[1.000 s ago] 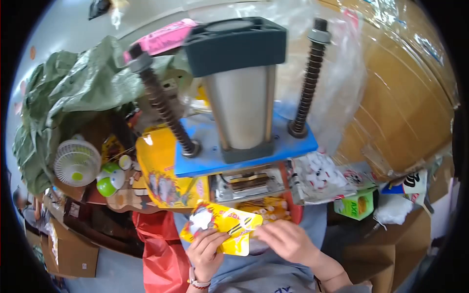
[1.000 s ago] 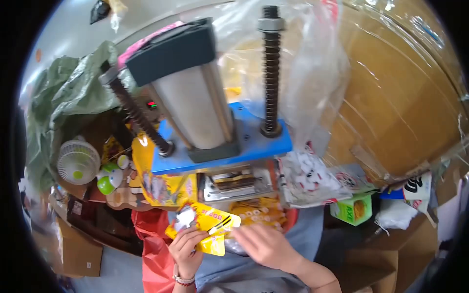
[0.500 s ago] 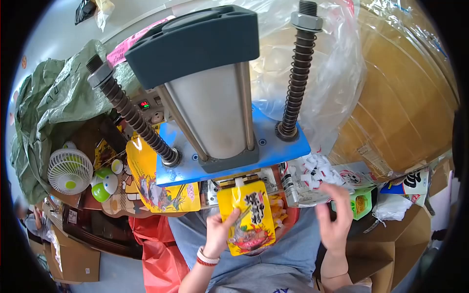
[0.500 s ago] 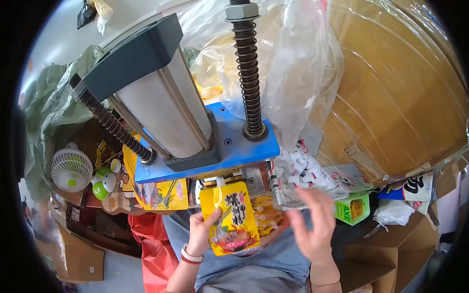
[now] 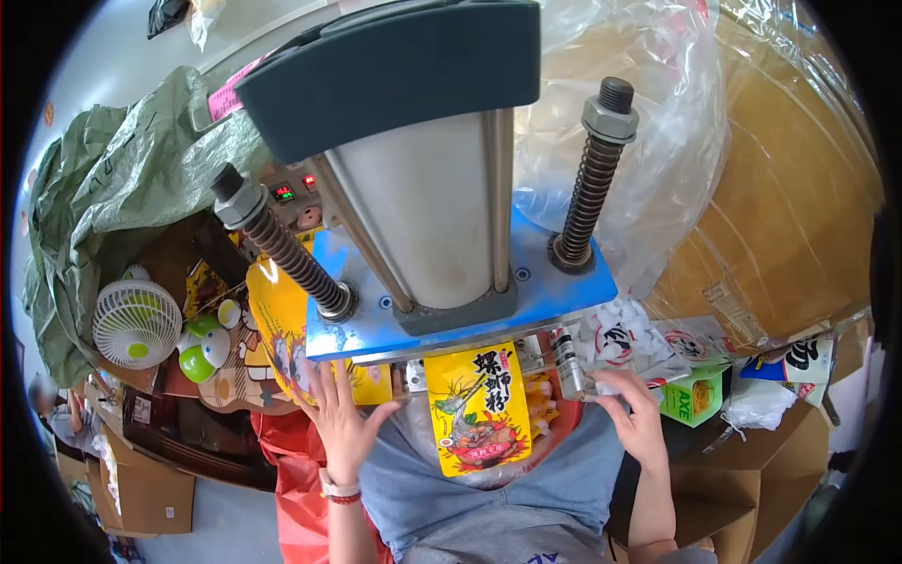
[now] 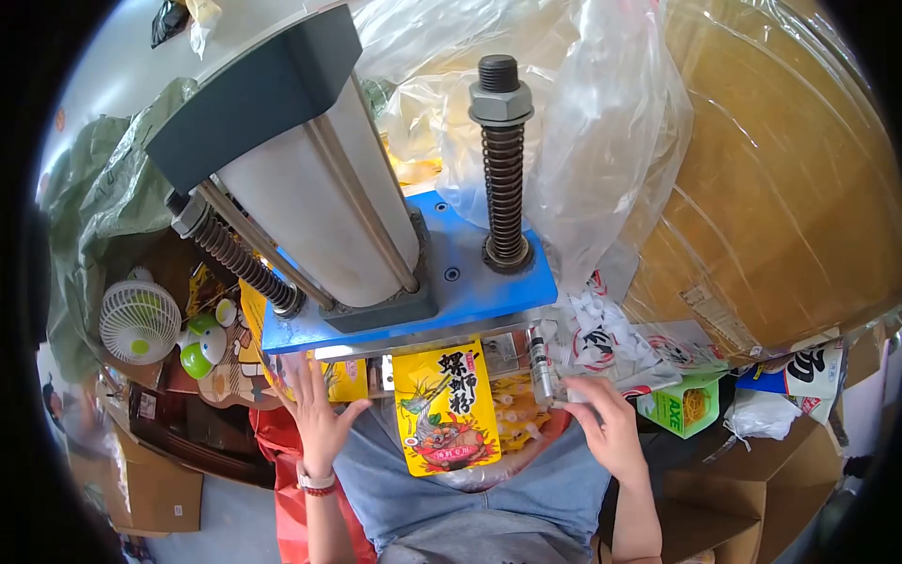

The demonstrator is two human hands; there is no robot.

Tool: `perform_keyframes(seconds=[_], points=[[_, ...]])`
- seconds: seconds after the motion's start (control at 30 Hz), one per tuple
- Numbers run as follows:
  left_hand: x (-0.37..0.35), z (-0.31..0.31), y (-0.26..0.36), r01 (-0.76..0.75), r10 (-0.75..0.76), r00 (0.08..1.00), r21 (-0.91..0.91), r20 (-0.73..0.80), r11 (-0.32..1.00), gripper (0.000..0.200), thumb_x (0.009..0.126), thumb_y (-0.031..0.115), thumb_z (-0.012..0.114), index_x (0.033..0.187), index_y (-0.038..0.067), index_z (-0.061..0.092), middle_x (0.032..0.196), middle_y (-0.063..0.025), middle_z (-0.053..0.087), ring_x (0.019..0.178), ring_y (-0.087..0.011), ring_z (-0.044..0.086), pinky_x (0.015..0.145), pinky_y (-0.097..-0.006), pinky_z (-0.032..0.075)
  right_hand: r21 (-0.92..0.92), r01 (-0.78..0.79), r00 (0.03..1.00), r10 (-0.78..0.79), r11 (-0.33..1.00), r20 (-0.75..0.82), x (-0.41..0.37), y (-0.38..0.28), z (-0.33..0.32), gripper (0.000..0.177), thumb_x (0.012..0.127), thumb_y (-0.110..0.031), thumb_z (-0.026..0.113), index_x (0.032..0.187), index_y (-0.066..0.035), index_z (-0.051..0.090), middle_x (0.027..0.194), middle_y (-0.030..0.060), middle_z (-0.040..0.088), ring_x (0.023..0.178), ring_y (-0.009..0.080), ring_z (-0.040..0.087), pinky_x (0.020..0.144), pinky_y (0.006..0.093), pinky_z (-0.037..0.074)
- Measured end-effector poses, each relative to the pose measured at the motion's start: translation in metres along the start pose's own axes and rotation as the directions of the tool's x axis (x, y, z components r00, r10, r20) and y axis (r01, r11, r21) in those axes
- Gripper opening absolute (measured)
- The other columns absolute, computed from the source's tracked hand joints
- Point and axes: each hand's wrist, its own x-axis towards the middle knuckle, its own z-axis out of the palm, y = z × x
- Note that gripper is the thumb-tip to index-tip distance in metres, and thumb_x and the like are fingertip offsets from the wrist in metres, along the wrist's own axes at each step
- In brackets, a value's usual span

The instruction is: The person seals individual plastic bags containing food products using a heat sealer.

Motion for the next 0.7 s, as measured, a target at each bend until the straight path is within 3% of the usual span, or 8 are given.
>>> perform_keyframes(seconds=[0.1, 0.13, 0.2, 0.33, 0.43, 0.53, 0.63, 0.7], points=[[-0.021, 0.002, -0.04, -0.161, 0.164, 0.983, -0.052, 0.078, 0.986, 0.048, 0.082, 0.007, 0.072, 0.128, 0.002, 0.06, 0.129, -0.0191, 0.061, 0.125, -0.0313, 0.055, 0.11, -0.0441, 0.035, 0.333, 0.002, 0.992, 0.041, 0.943, -0.123, -0.006, -0.013, 0.016, 0.035, 0.077, -0.001, 0.078, 0.109, 0.001, 0.063, 0.109, 0.0137, 0.068, 0.099, 0.0242, 0.066, 0.086, 0.0328, 0.051], [-0.026, 0.001, -0.04, -0.159, 0.148, 0.987, -0.19, -0.068, 0.969, 0.025, 0.082, 0.006, 0.072, 0.107, 0.002, 0.071, 0.102, -0.0147, 0.072, 0.096, -0.0287, 0.068, 0.09, -0.0359, 0.05, 0.402, 0.095, 0.984, -0.025, 0.911, -0.178, -0.012, -0.026, 0.023, 0.041, 0.073, -0.002, 0.082, 0.109, 0.001, 0.063, 0.106, 0.0131, 0.07, 0.096, 0.0239, 0.067, 0.084, 0.034, 0.052], [-0.04, -0.007, -0.019, 0.079, -0.122, 0.991, -0.485, -0.059, 0.871, 0.016, 0.081, 0.003, 0.074, 0.097, 0.002, 0.073, 0.085, -0.0109, 0.072, 0.069, -0.0221, 0.066, 0.064, -0.0287, 0.05, 0.074, 0.376, 0.915, -0.357, 0.924, -0.188, -0.007, -0.067, 0.018, 0.043, 0.067, -0.006, 0.088, 0.104, -0.002, 0.067, 0.101, 0.0097, 0.07, 0.088, 0.0234, 0.067, 0.078, 0.0344, 0.053], [-0.047, -0.046, 0.044, -0.046, -0.033, 0.989, -0.499, -0.147, 0.865, 0.027, 0.068, -0.009, 0.069, 0.092, 0.003, 0.073, 0.093, -0.01, 0.074, 0.087, -0.0262, 0.072, 0.077, -0.0319, 0.056, -0.187, 0.612, 0.77, -0.633, 0.768, -0.082, -0.004, -0.111, 0.043, 0.041, 0.064, -0.013, 0.089, 0.1, -0.007, 0.07, 0.099, 0.0061, 0.067, 0.085, 0.0236, 0.064, 0.074, 0.0358, 0.052], [-0.049, -0.06, 0.064, -0.321, 0.267, 0.938, -0.265, -0.221, 0.909, 0.02, 0.069, -0.002, 0.072, 0.088, 0.002, 0.073, 0.089, -0.0095, 0.074, 0.088, -0.0259, 0.073, 0.074, -0.0327, 0.058, -0.1, 0.692, 0.717, -0.666, 0.715, 0.206, 0.008, -0.104, 0.062, 0.042, 0.072, -0.016, 0.085, 0.111, -0.006, 0.071, 0.099, 0.0042, 0.065, 0.087, 0.0196, 0.064, 0.074, 0.0337, 0.052], [-0.05, -0.087, 0.072, -0.425, 0.398, 0.904, -0.43, -0.156, 0.797, 0.019, 0.072, 0.004, 0.074, 0.091, 0.002, 0.074, 0.091, -0.0091, 0.075, 0.083, -0.024, 0.074, 0.074, -0.0305, 0.059, 0.03, 0.773, 0.621, -0.765, 0.634, 0.167, -0.003, -0.121, 0.039, 0.044, 0.072, -0.019, 0.085, 0.112, -0.008, 0.071, 0.097, 0.0016, 0.066, 0.089, 0.0177, 0.064, 0.072, 0.0305, 0.052], [-0.055, -0.09, 0.083, -0.329, 0.41, 0.912, -0.589, 0.005, 0.738, 0.031, 0.074, 0.01, 0.077, 0.104, 0.007, 0.074, 0.105, -0.0073, 0.074, 0.088, -0.022, 0.073, 0.074, -0.0288, 0.059, 0.094, 0.672, 0.713, -0.676, 0.735, 0.188, -0.006, -0.122, 0.029, 0.046, 0.072, -0.024, 0.085, 0.112, -0.008, 0.071, 0.098, 0.0014, 0.066, 0.09, 0.0192, 0.064, 0.081, 0.034, 0.051], [-0.054, -0.049, 0.086, -0.101, 0.3, 0.94, -0.702, 0.166, 0.705, 0.025, 0.081, 0.017, 0.077, 0.102, 0.003, 0.074, 0.087, -0.0092, 0.074, 0.068, -0.021, 0.07, 0.058, -0.0282, 0.054, -0.052, 0.543, 0.826, -0.522, 0.838, 0.215, -0.001, -0.114, 0.035, 0.056, 0.07, -0.028, 0.086, 0.118, -0.005, 0.068, 0.104, 0.004, 0.066, 0.099, 0.0234, 0.061, 0.092, 0.0381, 0.047]])
